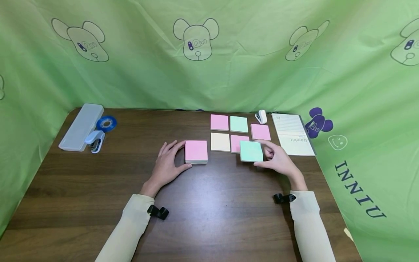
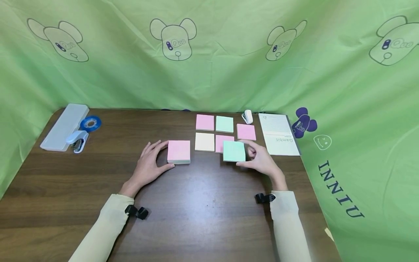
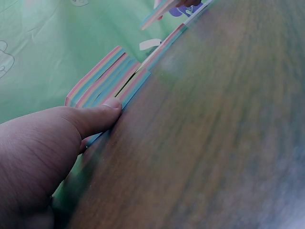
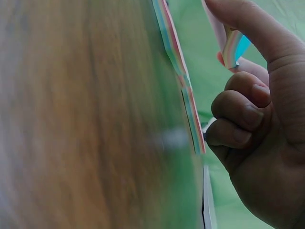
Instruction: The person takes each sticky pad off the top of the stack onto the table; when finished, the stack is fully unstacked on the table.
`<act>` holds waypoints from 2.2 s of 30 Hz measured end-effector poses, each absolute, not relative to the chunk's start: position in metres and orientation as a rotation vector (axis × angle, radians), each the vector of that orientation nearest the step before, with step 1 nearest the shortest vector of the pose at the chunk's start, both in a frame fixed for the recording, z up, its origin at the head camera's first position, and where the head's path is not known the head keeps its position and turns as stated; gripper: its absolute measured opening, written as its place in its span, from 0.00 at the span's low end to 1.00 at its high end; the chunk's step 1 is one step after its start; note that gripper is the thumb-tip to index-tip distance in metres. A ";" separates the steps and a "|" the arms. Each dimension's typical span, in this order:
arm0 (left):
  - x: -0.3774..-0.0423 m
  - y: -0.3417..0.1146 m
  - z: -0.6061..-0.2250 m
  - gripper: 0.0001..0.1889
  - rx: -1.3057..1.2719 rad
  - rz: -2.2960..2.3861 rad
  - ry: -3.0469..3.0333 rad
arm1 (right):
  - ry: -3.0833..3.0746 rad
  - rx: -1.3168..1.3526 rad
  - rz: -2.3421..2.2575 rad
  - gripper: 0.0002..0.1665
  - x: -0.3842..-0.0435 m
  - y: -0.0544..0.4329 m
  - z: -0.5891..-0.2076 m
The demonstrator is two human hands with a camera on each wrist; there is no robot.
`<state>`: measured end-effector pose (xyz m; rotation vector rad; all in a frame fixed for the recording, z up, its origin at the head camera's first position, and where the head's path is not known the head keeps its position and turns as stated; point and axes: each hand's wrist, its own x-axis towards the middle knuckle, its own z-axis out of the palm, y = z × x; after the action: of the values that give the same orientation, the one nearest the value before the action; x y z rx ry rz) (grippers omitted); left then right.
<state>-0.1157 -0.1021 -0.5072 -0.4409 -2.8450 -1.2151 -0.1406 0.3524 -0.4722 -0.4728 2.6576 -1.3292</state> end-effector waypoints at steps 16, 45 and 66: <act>-0.116 -0.103 -0.509 0.49 -0.444 -1.214 -2.837 | 2.679 -0.362 -1.245 0.50 -0.142 0.392 -0.474; -0.116 -0.103 -0.509 0.49 -0.441 -1.207 -2.862 | 2.806 -0.285 -0.883 0.54 -0.141 0.397 -0.470; -0.116 -0.103 -0.508 0.49 -0.442 -1.210 -2.855 | 2.857 -0.316 -0.821 0.51 -0.140 0.399 -0.465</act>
<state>-0.1162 -0.1030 -0.5082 -0.4422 -2.8550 -1.2096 -0.1403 0.3988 -0.4653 -0.3161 2.8567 -0.8211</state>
